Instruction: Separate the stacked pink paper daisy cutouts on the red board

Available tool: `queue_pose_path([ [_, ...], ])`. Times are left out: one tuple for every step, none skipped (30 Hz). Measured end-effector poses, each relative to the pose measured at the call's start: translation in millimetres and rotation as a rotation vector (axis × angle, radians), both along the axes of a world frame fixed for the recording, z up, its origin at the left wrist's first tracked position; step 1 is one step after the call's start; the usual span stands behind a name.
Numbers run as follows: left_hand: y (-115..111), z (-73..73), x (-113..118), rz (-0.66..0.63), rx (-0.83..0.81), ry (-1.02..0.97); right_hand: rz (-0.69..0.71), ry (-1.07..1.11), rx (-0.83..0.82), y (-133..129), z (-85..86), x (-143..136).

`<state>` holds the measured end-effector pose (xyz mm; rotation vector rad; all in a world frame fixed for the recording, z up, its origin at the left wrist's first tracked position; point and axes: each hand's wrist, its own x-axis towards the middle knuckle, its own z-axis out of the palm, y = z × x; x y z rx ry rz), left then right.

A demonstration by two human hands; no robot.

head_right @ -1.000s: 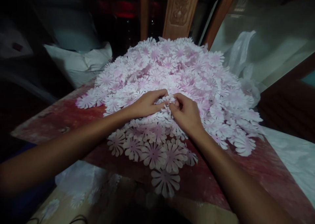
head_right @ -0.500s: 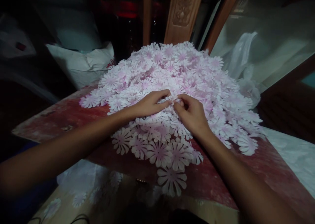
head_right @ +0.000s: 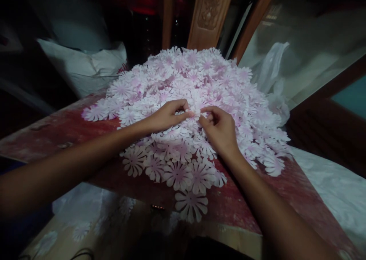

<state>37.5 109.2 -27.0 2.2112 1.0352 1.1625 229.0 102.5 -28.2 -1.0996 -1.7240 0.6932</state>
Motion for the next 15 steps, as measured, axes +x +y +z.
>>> queue_pose_path([
  [0.0, -0.2, -0.2, -0.002, -0.004, -0.008, 0.005, -0.003, -0.007, 0.4, 0.0, 0.4],
  [0.0, -0.4, -0.4, -0.008, -0.009, -0.015, 0.010, -0.007, -0.009, 0.9, -0.3, 0.8],
  [0.1, -0.5, -0.5, -0.016, -0.012, -0.024, 0.015, -0.010, -0.006, 1.4, -0.6, 1.2],
  [0.3, -0.5, -0.6, -0.027, -0.014, -0.033, 0.018, -0.013, 0.000, 1.8, -1.0, 1.5],
  [0.5, -0.6, -0.7, -0.039, -0.013, -0.042, 0.019, -0.017, 0.009, 2.0, -1.3, 1.6],
  [0.9, -0.7, -0.7, -0.051, -0.011, -0.051, 0.016, -0.023, 0.017, 1.9, -1.4, 1.6],
  [1.4, -0.9, -0.7, -0.062, -0.008, -0.060, 0.010, -0.028, 0.025, 1.5, -1.4, 1.5],
  [2.0, -1.1, -0.7, -0.070, -0.008, -0.071, 0.001, -0.030, 0.032, 0.9, -1.2, 1.3],
  [2.6, -1.3, -0.6, -0.077, -0.009, -0.083, -0.010, -0.030, 0.039, 0.0, -0.8, 0.9],
  [3.2, -1.5, -0.5, -0.083, -0.014, -0.096, -0.020, -0.024, 0.046, -0.9, -0.3, 0.5],
  [3.7, -1.7, -0.3, -0.087, -0.019, -0.108, -0.029, -0.014, 0.050, -1.9, 0.4, 0.1],
  [4.1, -1.8, 0.0, -0.091, -0.027, -0.116, -0.034, 0.000, 0.053, -2.9, 1.1, -0.3],
  [4.4, -2.0, 0.4, -0.092, -0.035, -0.120, -0.037, 0.017, 0.056, -3.7, 1.8, -0.7],
  [4.5, -2.1, 0.8, -0.092, -0.043, -0.121, -0.039, 0.034, 0.060, -4.5, 2.4, -1.1],
  [4.6, -2.2, 1.2, -0.089, -0.051, -0.120, -0.040, 0.048, 0.064, -5.1, 3.0, -1.4],
])
